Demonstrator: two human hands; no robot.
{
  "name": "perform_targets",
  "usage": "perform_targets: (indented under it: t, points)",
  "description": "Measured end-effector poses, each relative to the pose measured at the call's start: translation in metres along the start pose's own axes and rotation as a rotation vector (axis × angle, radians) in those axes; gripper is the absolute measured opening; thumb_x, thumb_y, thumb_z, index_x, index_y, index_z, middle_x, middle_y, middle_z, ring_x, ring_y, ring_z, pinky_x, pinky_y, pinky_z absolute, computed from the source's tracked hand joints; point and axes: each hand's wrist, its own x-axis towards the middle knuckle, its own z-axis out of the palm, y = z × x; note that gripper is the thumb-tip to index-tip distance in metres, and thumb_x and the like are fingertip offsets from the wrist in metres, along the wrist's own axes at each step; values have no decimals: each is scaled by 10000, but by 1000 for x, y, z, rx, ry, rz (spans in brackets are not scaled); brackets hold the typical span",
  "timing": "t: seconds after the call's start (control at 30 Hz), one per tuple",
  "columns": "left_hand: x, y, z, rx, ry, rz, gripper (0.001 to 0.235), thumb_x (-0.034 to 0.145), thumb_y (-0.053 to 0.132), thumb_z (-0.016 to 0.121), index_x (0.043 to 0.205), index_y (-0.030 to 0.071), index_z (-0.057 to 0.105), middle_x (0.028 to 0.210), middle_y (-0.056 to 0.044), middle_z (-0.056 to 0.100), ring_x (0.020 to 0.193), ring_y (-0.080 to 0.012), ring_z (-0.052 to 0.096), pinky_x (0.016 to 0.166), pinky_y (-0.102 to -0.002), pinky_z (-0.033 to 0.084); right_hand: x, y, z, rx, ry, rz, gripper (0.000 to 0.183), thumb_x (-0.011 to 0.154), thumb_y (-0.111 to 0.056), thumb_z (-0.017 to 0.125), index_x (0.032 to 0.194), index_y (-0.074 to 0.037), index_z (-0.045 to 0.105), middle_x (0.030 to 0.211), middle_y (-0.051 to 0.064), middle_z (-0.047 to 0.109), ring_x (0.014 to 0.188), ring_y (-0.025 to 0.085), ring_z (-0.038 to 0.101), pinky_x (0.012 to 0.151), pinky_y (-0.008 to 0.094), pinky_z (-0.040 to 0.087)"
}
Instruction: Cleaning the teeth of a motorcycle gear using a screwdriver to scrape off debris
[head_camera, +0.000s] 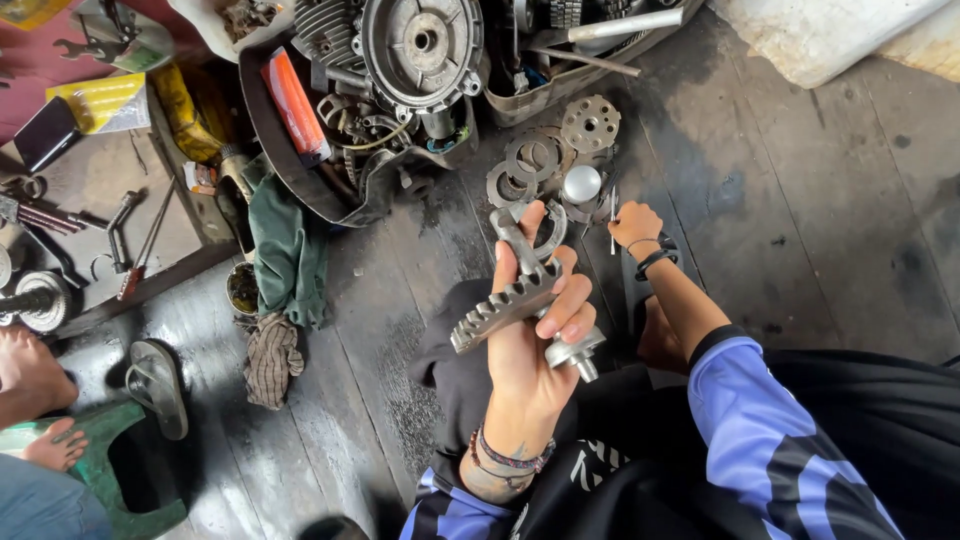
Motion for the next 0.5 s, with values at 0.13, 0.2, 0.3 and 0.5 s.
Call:
perform_targets:
  t: [0.13,0.2,0.3,0.5]
  points:
    - [-2,2,3,-22,-23,22,432,1130,365,374,1470,100,397,790,-32,356,453,-79,382,421,-244,487,5,3,-17,168,5,91,213,867,-241,724,820,-48,801,704,186,743,713,412,748,675,522,592]
    - [-1,2,2,-29,-24,25,426,1131,360,375,1466,97,398,791,-32,358,453,-79,385,418,-244,484,34,34,1,232,10,84,170,851,-250,744,862,-82,773,683,106,740,709,345,752,710,485,597]
    - [0,-1,1,-39,-29,26,409,1135,356,376,1449,96,406,798,-30,360,456,-76,387,420,-239,479,42,52,-10,359,-32,58,200,828,-242,787,963,-110,723,756,69,757,702,252,747,765,425,597]
    - [0,-1,22,-42,22,-68,387,1105,476,404,1172,99,465,721,29,303,427,-55,337,398,-220,439,10,19,-29,373,-129,-19,235,828,-166,793,1001,-58,677,679,138,742,610,241,740,722,365,597]
